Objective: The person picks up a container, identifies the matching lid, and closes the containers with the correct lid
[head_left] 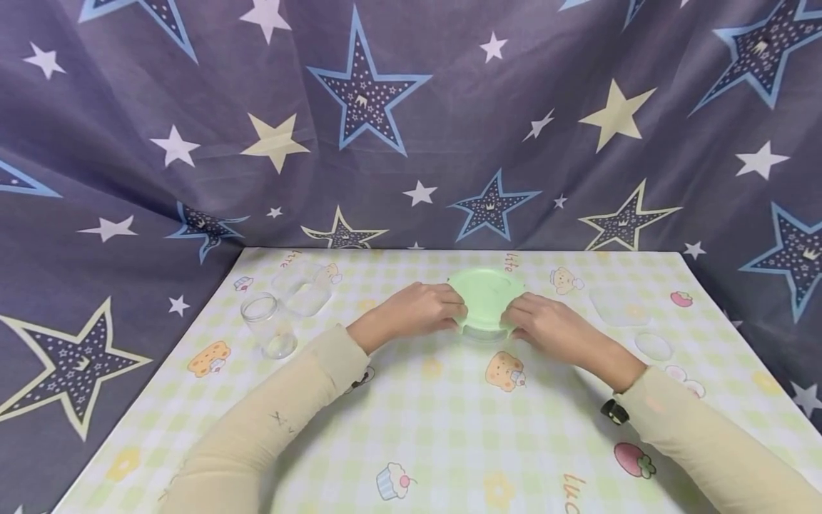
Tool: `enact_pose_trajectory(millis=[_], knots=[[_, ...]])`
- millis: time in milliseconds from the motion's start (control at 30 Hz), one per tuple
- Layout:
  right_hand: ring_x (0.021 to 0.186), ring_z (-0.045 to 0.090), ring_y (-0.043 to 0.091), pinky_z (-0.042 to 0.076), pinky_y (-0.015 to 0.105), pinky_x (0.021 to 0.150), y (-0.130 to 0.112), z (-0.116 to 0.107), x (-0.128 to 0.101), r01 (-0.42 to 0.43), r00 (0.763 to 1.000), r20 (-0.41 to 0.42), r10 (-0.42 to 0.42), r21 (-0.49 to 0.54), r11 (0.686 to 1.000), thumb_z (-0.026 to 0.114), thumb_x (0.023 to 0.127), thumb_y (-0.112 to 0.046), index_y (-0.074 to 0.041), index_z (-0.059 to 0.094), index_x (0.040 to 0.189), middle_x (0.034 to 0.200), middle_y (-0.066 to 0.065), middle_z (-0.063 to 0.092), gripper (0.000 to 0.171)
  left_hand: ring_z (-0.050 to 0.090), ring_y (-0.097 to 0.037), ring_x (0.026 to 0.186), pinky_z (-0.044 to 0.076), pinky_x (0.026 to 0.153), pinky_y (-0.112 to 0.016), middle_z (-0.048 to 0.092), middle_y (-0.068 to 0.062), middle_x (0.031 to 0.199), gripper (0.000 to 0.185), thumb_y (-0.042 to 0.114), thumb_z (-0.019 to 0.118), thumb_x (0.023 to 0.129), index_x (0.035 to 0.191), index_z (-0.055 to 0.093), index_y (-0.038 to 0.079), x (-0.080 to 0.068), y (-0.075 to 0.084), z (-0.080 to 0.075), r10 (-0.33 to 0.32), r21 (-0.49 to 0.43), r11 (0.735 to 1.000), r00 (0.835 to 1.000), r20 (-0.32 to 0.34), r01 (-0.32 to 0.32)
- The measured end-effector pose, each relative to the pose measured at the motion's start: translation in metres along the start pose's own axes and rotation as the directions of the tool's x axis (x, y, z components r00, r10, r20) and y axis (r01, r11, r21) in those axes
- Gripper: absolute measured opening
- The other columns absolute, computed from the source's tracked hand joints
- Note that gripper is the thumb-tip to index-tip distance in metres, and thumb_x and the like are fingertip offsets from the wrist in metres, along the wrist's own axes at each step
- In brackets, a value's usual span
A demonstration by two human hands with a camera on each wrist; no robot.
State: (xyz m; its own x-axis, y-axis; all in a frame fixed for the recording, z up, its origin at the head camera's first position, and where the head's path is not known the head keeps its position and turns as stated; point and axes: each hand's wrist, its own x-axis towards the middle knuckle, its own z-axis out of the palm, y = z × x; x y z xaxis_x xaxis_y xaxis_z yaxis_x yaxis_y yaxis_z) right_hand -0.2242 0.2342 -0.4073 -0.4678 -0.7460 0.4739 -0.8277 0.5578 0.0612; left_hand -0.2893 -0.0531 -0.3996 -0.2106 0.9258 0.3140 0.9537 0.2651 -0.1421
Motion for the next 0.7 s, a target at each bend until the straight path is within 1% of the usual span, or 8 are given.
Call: enact_pose_trajectory(millis=[67, 200, 367, 433, 567, 700], knots=[[0.095, 0.064, 0.021, 0.058, 0.035, 0.086, 0.005, 0.0, 0.001, -0.011, 1.0, 0.021, 0.011, 0.006, 1.0, 0.088, 0.074, -0.001, -0.006, 0.07, 0.103, 0.1, 0.003, 0.068, 0.034, 0.065, -0.014, 0.111, 0.057, 0.091, -0.026, 0.072, 0.004, 0.117, 0.021, 0.026, 0.078, 0.092, 0.111, 0.075, 0.017, 0.003, -0.002, 0.002, -0.025, -0.011, 1.0, 1.0, 0.013, 0.025], [0.097, 0.062, 0.022, 0.056, 0.036, 0.088, 0.015, -0.001, 0.003, -0.045, 0.996, 0.077, 0.044, 0.005, 0.999, 0.086, 0.075, 0.001, -0.006, 0.069, 0.107, 0.103, 0.003, 0.066, 0.036, 0.062, -0.014, 0.114, 0.057, 0.092, -0.027, 0.07, 0.005, 0.121, 0.023, 0.026, 0.076, 0.093, 0.115, 0.073, 0.017, 0.011, -0.008, 0.004, -0.073, -0.006, 0.997, 0.996, 0.044, 0.073], [0.098, 0.059, 0.024, 0.054, 0.038, 0.089, 0.025, 0.0, 0.008, -0.087, 0.987, 0.131, 0.088, -0.014, 0.996, 0.085, 0.078, 0.0, -0.007, 0.066, 0.109, 0.106, 0.004, 0.064, 0.037, 0.06, -0.014, 0.115, 0.055, 0.095, -0.027, 0.069, 0.004, 0.122, 0.026, 0.025, 0.076, 0.094, 0.118, 0.072, 0.017, 0.02, -0.017, 0.008, -0.119, -0.021, 0.992, 0.989, 0.083, 0.121], [0.099, 0.059, 0.024, 0.054, 0.038, 0.089, 0.03, 0.001, 0.01, -0.1, 0.984, 0.148, 0.101, -0.018, 0.995, 0.085, 0.078, 0.0, -0.007, 0.066, 0.111, 0.107, 0.005, 0.064, 0.038, 0.06, -0.016, 0.114, 0.054, 0.096, -0.028, 0.069, 0.003, 0.122, 0.028, 0.023, 0.076, 0.093, 0.12, 0.072, 0.016, 0.024, -0.021, 0.009, -0.13, -0.027, 0.991, 0.987, 0.094, 0.133], [0.098, 0.058, 0.025, 0.053, 0.039, 0.089, 0.039, 0.003, 0.015, -0.115, 0.979, 0.169, 0.116, -0.017, 0.993, 0.085, 0.078, 0.0, -0.007, 0.065, 0.112, 0.108, 0.006, 0.064, 0.039, 0.059, -0.017, 0.113, 0.055, 0.095, -0.029, 0.067, 0.003, 0.12, 0.032, 0.022, 0.076, 0.092, 0.122, 0.069, 0.015, 0.032, -0.03, 0.013, -0.149, -0.016, 0.988, 0.982, 0.116, 0.152], [0.096, 0.057, 0.025, 0.052, 0.039, 0.086, 0.048, 0.005, 0.018, -0.125, 0.977, 0.174, 0.125, -0.011, 0.992, 0.085, 0.077, 0.003, -0.007, 0.064, 0.111, 0.105, 0.006, 0.063, 0.041, 0.058, -0.019, 0.111, 0.054, 0.094, -0.03, 0.066, 0.001, 0.118, 0.034, 0.023, 0.077, 0.09, 0.122, 0.068, 0.014, 0.038, -0.037, 0.017, -0.154, -0.002, 0.988, 0.981, 0.118, 0.155]])
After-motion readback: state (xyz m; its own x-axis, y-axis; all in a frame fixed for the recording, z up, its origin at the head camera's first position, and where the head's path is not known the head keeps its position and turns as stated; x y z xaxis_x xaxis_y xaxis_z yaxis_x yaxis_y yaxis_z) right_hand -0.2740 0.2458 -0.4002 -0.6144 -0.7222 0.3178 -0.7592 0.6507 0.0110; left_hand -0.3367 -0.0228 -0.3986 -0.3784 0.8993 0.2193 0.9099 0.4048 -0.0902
